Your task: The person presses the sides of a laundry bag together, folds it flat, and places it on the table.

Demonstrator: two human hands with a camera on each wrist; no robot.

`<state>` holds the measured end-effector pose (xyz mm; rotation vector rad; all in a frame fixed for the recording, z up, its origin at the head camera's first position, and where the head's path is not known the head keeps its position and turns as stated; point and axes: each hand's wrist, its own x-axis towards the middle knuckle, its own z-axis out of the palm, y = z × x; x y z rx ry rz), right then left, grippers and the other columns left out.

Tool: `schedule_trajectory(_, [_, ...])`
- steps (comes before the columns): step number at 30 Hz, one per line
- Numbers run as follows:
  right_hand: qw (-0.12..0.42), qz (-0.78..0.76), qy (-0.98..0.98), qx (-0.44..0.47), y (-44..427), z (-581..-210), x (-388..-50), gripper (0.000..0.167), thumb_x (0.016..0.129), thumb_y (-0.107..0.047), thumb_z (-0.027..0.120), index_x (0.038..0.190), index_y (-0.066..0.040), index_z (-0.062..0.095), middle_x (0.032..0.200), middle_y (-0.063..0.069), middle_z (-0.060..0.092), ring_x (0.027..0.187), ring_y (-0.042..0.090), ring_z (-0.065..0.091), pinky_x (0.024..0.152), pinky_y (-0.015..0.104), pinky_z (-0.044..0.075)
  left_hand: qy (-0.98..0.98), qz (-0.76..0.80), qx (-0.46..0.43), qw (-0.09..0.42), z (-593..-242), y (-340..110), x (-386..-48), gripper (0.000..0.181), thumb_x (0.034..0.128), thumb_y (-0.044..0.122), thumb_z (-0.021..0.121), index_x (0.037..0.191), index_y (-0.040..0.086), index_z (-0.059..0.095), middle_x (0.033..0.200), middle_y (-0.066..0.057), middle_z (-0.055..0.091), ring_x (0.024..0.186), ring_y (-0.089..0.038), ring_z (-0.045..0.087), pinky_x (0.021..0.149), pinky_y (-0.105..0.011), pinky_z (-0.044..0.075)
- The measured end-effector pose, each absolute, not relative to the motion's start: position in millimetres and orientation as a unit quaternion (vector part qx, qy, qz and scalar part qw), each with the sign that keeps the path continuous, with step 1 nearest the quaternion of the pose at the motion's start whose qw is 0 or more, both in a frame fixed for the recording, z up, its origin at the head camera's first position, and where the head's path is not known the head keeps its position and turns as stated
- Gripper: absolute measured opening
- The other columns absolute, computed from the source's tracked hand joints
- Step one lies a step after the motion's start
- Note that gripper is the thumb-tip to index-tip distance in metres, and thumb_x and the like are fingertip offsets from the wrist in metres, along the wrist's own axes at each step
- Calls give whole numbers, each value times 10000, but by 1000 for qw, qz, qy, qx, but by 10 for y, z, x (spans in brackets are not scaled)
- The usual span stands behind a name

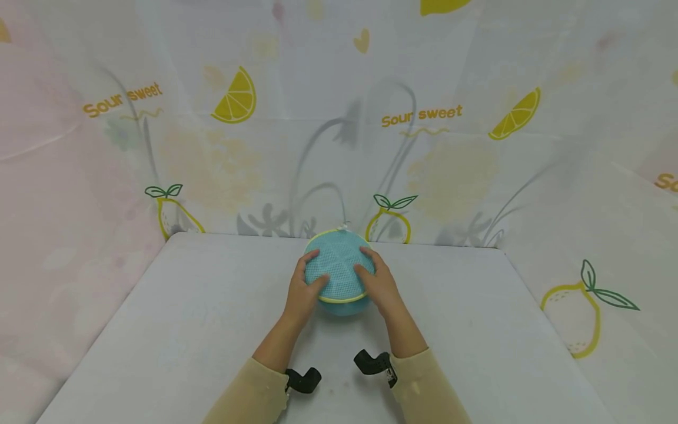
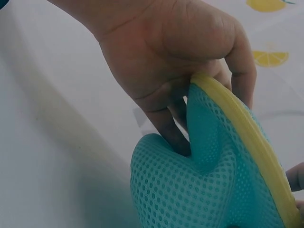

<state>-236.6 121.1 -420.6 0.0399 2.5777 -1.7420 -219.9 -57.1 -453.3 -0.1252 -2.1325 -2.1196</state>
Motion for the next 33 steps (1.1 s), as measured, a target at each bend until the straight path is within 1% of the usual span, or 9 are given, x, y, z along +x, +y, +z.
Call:
schedule_trajectory(8, [11,-564,826,16,1215,-4194,-2363,533,993,-245,599,1502,-188,450,1607,134,321,1489,368,240,1174,589,208,-714,-695,-49,73,-4548,-562,-2200,599,954,82,615,1504,157,389,1626,-125,258,1502,-331,211,1201,-541,170])
schedule_trajectory(13, [11,-602,798,16,1246,-4194,-2383,531,982,-195,627,1486,-162,465,1607,136,311,1487,354,244,1181,544,231,-725,-683,-53,71,-4540,-572,-2204,592,965,104,600,1509,176,381,1631,-112,250,1508,-321,195,1204,-546,148])
schedule_trajectory(20, [30,-654,755,32,1276,-4206,-2419,538,973,-140,654,1478,-151,468,1578,167,332,1400,378,393,1123,518,358,-732,-674,-65,66,-4547,-583,-2207,598,964,102,589,1513,164,363,1636,-123,235,1511,-335,180,1204,-557,127])
schedule_trajectory(26, [32,-673,738,29,1295,-4215,-2424,552,965,-104,660,1480,-144,465,1538,187,378,1348,378,455,1102,518,384,-735,-672,-70,57,-4564,-594,-2216,608,971,115,591,1523,174,342,1644,-112,214,1517,-328,159,1207,-553,109])
schedule_trajectory(33, [36,-678,733,25,1310,-4244,-2454,551,961,-93,660,1475,-169,477,1475,203,446,1299,352,508,1079,492,417,-741,-663,-81,60,-4583,-624,-2226,617,978,131,580,1536,179,321,1649,-106,198,1521,-320,144,1209,-549,107])
